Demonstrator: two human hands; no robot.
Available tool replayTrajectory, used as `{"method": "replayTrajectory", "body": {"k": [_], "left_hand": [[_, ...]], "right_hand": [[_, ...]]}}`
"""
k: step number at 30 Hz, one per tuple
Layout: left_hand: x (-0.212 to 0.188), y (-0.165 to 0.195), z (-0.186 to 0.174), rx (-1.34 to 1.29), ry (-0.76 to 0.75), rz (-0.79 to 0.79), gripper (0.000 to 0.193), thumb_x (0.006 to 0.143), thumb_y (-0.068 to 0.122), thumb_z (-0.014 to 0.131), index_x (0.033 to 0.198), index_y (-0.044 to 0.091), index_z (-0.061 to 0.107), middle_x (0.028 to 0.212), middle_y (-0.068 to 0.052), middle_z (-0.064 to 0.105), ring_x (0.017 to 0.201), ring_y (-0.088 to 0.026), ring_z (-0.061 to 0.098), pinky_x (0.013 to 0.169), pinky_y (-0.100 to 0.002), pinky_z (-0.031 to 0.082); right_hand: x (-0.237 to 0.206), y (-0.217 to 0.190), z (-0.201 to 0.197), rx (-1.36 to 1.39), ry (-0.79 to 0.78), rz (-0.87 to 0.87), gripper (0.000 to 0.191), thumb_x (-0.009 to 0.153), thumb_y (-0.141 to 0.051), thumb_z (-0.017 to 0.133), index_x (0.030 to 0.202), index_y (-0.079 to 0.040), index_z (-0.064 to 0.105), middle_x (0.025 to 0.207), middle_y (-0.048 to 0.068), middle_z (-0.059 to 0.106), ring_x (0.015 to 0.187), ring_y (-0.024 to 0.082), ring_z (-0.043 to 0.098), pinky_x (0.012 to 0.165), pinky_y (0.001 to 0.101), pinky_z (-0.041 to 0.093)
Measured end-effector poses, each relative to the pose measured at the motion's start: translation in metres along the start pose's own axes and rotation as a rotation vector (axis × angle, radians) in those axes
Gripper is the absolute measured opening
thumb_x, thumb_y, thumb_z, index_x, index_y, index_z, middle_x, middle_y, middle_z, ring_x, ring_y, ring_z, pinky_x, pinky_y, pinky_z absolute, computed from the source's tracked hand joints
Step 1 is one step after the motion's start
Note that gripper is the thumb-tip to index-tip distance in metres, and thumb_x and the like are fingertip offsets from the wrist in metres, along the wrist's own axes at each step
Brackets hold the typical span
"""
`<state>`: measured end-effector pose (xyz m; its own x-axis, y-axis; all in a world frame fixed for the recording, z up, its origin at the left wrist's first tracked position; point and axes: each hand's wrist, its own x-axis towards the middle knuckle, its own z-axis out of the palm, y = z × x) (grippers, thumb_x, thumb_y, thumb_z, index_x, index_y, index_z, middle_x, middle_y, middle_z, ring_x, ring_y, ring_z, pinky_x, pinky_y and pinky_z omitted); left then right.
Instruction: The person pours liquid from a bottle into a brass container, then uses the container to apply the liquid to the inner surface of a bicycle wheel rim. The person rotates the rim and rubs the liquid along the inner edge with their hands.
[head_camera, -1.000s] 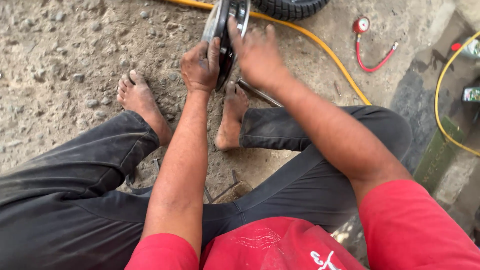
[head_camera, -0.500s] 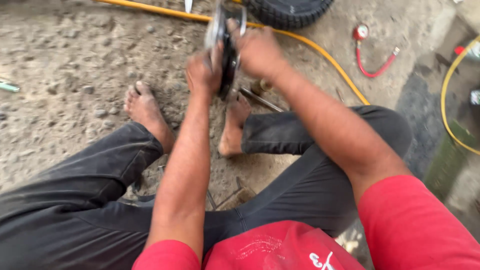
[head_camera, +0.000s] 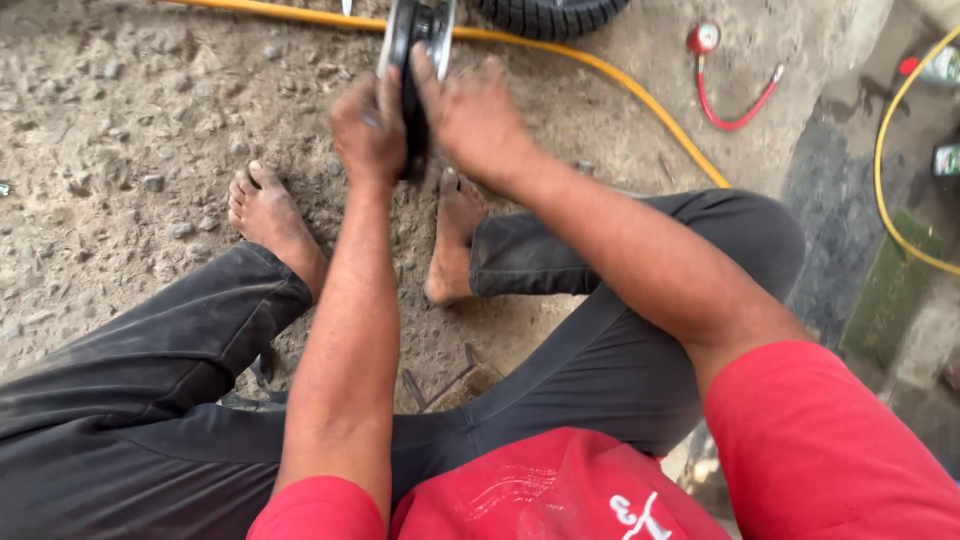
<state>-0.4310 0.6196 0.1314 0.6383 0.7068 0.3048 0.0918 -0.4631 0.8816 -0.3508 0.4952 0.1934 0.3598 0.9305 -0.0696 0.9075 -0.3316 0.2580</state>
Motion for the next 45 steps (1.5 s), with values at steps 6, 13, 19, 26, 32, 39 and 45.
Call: {"method": "replayTrajectory", "body": {"k": [6, 13, 19, 26, 32, 39, 45], "left_hand": [[0.002, 0.001, -0.002, -0.019, 0.000, 0.030, 0.042, 0.106, 0.043, 0.063, 0.078, 0.012, 0.069, 0.064, -0.002, 0.065, 0.052, -0.014, 0.060, 0.044, -0.036, 0.045], [-0.006, 0.007, 0.008, 0.059, 0.035, 0.001, 0.050, 0.108, 0.045, 0.059, 0.070, 0.012, 0.060, 0.063, -0.004, 0.062, 0.051, -0.014, 0.058, 0.044, -0.034, 0.046], [0.009, 0.007, 0.011, 0.074, -0.004, -0.066, 0.048, 0.105, 0.045, 0.063, 0.069, 0.015, 0.060, 0.058, 0.000, 0.059, 0.048, -0.011, 0.050, 0.043, -0.032, 0.038], [-0.005, 0.005, 0.014, 0.106, -0.013, -0.013, 0.048, 0.108, 0.046, 0.060, 0.070, 0.017, 0.055, 0.060, 0.004, 0.055, 0.048, -0.008, 0.047, 0.041, -0.028, 0.038], [0.003, 0.006, 0.011, 0.181, -0.032, 0.015, 0.050, 0.106, 0.048, 0.063, 0.068, 0.017, 0.054, 0.058, 0.002, 0.054, 0.048, -0.010, 0.046, 0.044, -0.031, 0.036], [-0.002, 0.008, 0.010, 0.151, 0.006, 0.057, 0.051, 0.107, 0.049, 0.062, 0.069, 0.016, 0.054, 0.059, 0.002, 0.052, 0.051, -0.010, 0.046, 0.046, -0.032, 0.035], [-0.015, 0.000, -0.001, 0.098, -0.028, 0.073, 0.052, 0.109, 0.047, 0.059, 0.067, 0.018, 0.053, 0.058, 0.003, 0.049, 0.050, -0.011, 0.041, 0.047, -0.032, 0.034]], "right_hand": [[0.000, 0.001, 0.000, -0.055, -0.189, 0.081, 0.077, 0.091, -0.009, 0.057, 0.156, 0.015, 0.024, 0.095, 0.018, 0.072, 0.093, 0.034, 0.068, 0.106, 0.0679, 0.036], [0.030, 0.043, 0.003, 0.122, -0.226, 0.163, 0.069, 0.089, -0.008, 0.060, 0.149, 0.015, 0.033, 0.106, 0.023, 0.071, 0.110, 0.039, 0.064, 0.109, 0.0676, 0.035], [-0.019, -0.023, 0.012, -0.097, -0.034, 0.057, 0.082, 0.083, -0.015, 0.062, 0.144, 0.025, 0.023, 0.109, 0.031, 0.070, 0.119, 0.041, 0.059, 0.104, 0.0656, 0.032], [0.028, 0.048, -0.003, 0.217, -0.435, 0.298, 0.081, 0.085, -0.005, 0.059, 0.156, 0.008, 0.021, 0.120, 0.024, 0.066, 0.121, 0.037, 0.058, 0.114, 0.0646, 0.030], [0.001, 0.008, 0.002, -0.047, -0.253, 0.129, 0.079, 0.092, -0.012, 0.057, 0.150, 0.026, 0.021, 0.118, 0.034, 0.065, 0.121, 0.044, 0.058, 0.114, 0.0662, 0.031], [0.000, 0.017, -0.003, 0.048, -0.187, 0.167, 0.087, 0.077, -0.014, 0.062, 0.147, 0.019, 0.021, 0.121, 0.033, 0.062, 0.123, 0.045, 0.055, 0.107, 0.0710, 0.032], [0.035, 0.046, -0.007, 0.261, -0.400, 0.301, 0.083, 0.084, -0.010, 0.061, 0.157, 0.008, 0.026, 0.122, 0.026, 0.065, 0.120, 0.041, 0.060, 0.112, 0.0648, 0.035]]}}
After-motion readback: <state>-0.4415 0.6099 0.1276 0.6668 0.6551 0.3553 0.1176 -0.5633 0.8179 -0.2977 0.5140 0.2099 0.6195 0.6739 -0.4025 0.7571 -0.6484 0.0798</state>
